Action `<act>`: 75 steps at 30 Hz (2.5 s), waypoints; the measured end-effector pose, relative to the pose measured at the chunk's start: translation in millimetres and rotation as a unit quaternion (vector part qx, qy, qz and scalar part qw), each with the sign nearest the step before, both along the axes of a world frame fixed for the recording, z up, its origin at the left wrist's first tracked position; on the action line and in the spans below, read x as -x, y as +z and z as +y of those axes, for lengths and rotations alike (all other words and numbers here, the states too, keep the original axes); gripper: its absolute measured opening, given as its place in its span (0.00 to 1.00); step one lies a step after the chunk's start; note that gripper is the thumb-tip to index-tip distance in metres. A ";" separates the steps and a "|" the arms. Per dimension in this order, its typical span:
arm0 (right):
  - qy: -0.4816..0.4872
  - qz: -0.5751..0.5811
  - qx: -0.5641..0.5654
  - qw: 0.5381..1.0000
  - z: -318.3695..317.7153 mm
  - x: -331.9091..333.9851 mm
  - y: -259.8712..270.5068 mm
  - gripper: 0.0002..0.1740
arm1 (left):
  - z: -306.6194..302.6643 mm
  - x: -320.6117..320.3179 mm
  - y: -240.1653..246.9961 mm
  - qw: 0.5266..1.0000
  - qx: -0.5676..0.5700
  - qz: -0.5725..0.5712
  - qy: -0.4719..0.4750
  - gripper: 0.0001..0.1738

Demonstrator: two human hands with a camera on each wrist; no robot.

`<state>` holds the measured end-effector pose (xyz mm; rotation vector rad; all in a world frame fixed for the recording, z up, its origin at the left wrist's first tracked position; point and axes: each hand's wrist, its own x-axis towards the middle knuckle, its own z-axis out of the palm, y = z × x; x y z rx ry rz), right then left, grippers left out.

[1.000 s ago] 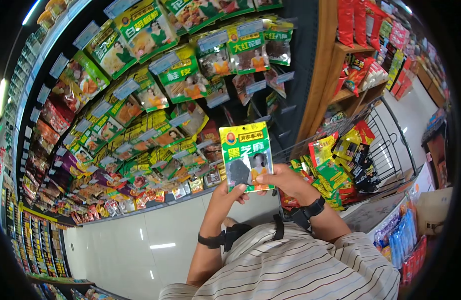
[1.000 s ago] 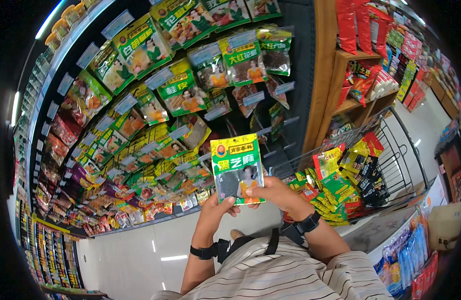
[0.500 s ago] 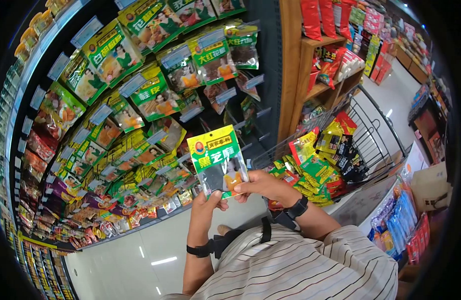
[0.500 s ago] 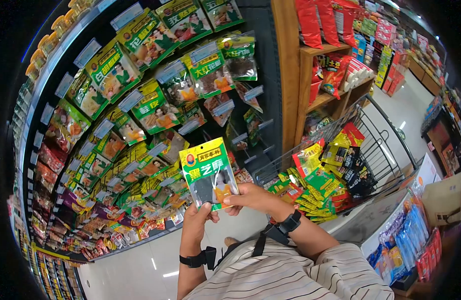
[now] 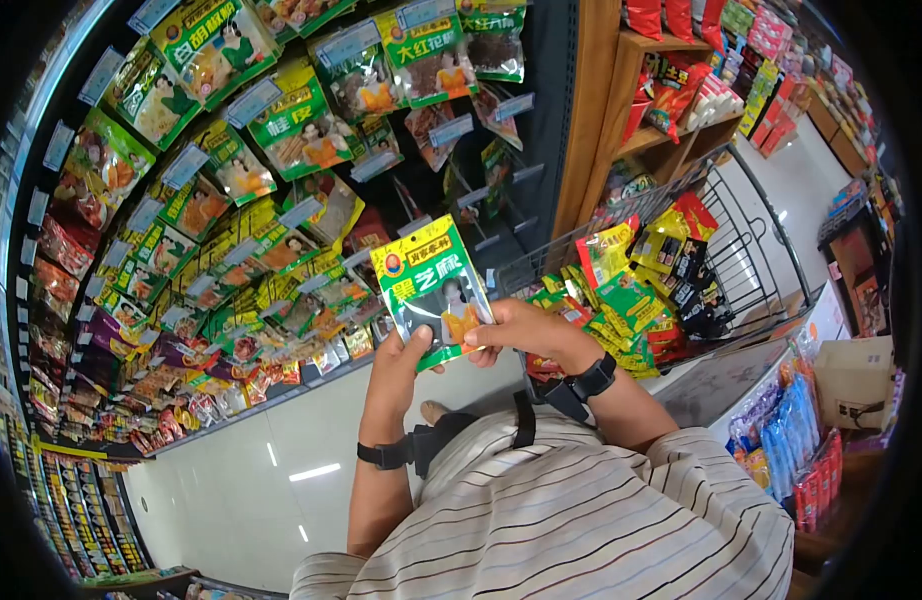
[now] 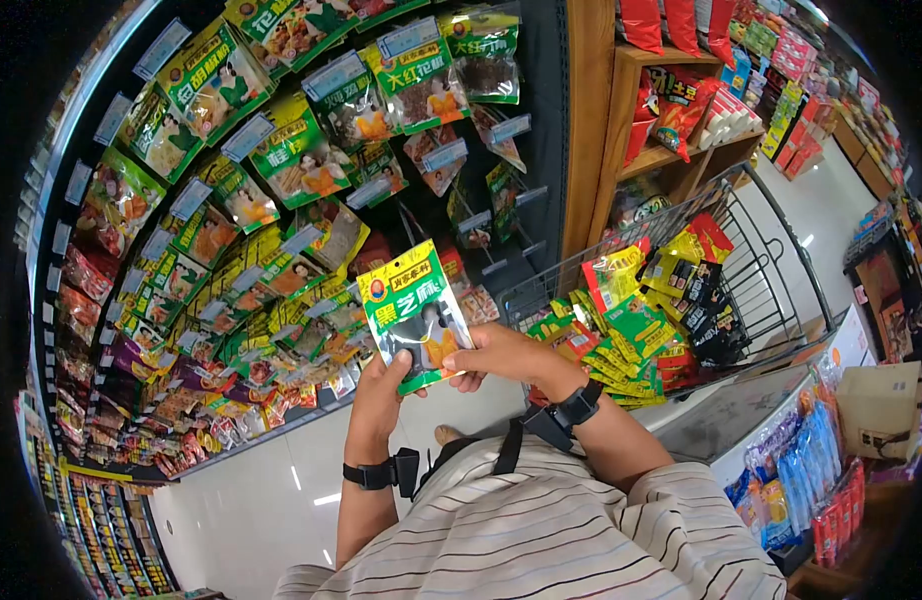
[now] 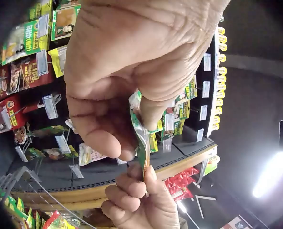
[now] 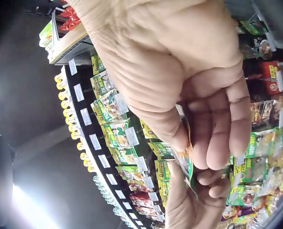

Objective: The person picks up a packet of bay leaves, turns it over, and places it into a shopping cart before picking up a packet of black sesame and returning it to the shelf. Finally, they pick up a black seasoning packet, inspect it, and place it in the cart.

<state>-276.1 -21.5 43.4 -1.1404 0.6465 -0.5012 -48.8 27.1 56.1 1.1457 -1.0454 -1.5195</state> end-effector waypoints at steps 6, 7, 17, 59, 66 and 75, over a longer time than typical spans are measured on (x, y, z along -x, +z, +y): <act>0.008 -0.009 0.018 1.000 1.3 -9.7 -7.1 0.17 | 5.6 -3.8 -1.6 0.999 -0.009 0.022 0.021 0.17; 0.008 -0.014 0.015 1.000 1.9 -10.6 -6.9 0.17 | 6.3 -3.9 -1.4 0.999 -0.011 0.028 0.023 0.17; 0.014 -0.014 0.008 1.000 4.7 -10.6 -3.5 0.15 | 9.9 -2.4 -3.4 0.996 -0.023 0.072 0.054 0.17; -0.063 0.018 0.013 0.998 11.5 -0.2 1.9 0.18 | 6.2 3.9 -22.7 0.996 -0.072 0.059 -0.008 0.19; -0.086 0.019 0.011 0.996 10.6 5.0 -20.9 0.17 | 0.8 8.6 -25.6 0.995 -0.083 0.038 -0.037 0.21; -0.137 0.043 0.001 0.990 13.7 10.9 -22.4 0.16 | -9.8 9.6 -33.0 0.993 -0.084 0.026 -0.082 0.22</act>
